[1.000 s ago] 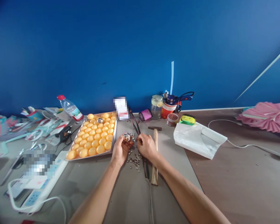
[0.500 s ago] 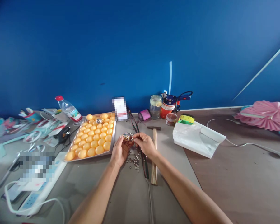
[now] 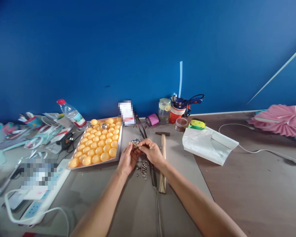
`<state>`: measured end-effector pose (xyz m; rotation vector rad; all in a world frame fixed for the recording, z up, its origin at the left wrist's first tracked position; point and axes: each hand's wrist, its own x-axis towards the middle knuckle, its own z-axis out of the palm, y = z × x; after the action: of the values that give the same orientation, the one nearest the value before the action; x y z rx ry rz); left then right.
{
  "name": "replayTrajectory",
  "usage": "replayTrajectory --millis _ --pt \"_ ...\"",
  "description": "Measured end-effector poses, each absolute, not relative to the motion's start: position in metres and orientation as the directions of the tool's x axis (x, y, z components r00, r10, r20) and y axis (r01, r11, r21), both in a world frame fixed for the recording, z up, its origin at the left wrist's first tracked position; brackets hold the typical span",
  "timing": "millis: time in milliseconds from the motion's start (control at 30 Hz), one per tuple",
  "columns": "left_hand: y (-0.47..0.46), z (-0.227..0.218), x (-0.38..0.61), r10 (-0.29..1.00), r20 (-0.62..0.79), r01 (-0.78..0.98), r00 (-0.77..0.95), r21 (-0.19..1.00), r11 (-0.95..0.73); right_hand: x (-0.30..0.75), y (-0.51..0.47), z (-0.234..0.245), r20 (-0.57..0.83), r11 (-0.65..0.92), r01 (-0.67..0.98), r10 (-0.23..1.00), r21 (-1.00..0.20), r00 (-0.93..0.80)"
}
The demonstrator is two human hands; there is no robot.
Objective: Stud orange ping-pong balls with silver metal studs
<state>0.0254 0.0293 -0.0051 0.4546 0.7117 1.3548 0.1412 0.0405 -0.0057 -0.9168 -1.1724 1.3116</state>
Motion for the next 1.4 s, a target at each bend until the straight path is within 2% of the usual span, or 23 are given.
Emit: replayTrajectory --millis 133,333,633,733,933,1233,1400 --pt "0.0279 -0.0056 0.0253 0.974 -0.215 -0.718 0.078 0.666 0.204 0.1425 0.0408 -0.0045 0.035 0.01 -0.223 0.994 -0.975 -0.107" --pt "0.0304 -0.0061 0.0221 0.961 -0.249 -0.768 0.118 0.59 0.247 0.145 0.0395 -0.0008 0.103 0.076 -0.223 0.988 -0.972 -0.116" --pt "0.0318 -0.0041 0.0202 0.95 -0.284 -0.792 0.129 0.548 0.271 0.1446 0.0399 -0.0004 0.002 -0.018 -0.254 0.997 -0.967 -0.08" --pt "0.0325 -0.0056 0.0199 0.949 -0.289 -0.789 0.127 0.551 0.273 0.144 0.0395 0.0002 -0.006 -0.025 -0.207 0.996 -0.978 -0.09" --pt "0.0308 -0.0084 0.0231 0.956 -0.253 -0.769 0.15 0.577 0.274 0.1419 0.0389 -0.0025 0.124 0.11 -0.164 0.989 -0.98 -0.077" --pt "0.0284 -0.0072 0.0267 0.968 -0.227 -0.742 0.107 0.63 0.23 0.1419 0.0389 -0.0053 0.09 0.082 -0.079 0.99 -0.994 -0.107" --pt "0.0288 -0.0092 0.0269 0.966 -0.233 -0.744 0.116 0.624 0.239 0.1432 0.0397 -0.0052 0.09 0.079 -0.091 0.988 -0.993 -0.124"
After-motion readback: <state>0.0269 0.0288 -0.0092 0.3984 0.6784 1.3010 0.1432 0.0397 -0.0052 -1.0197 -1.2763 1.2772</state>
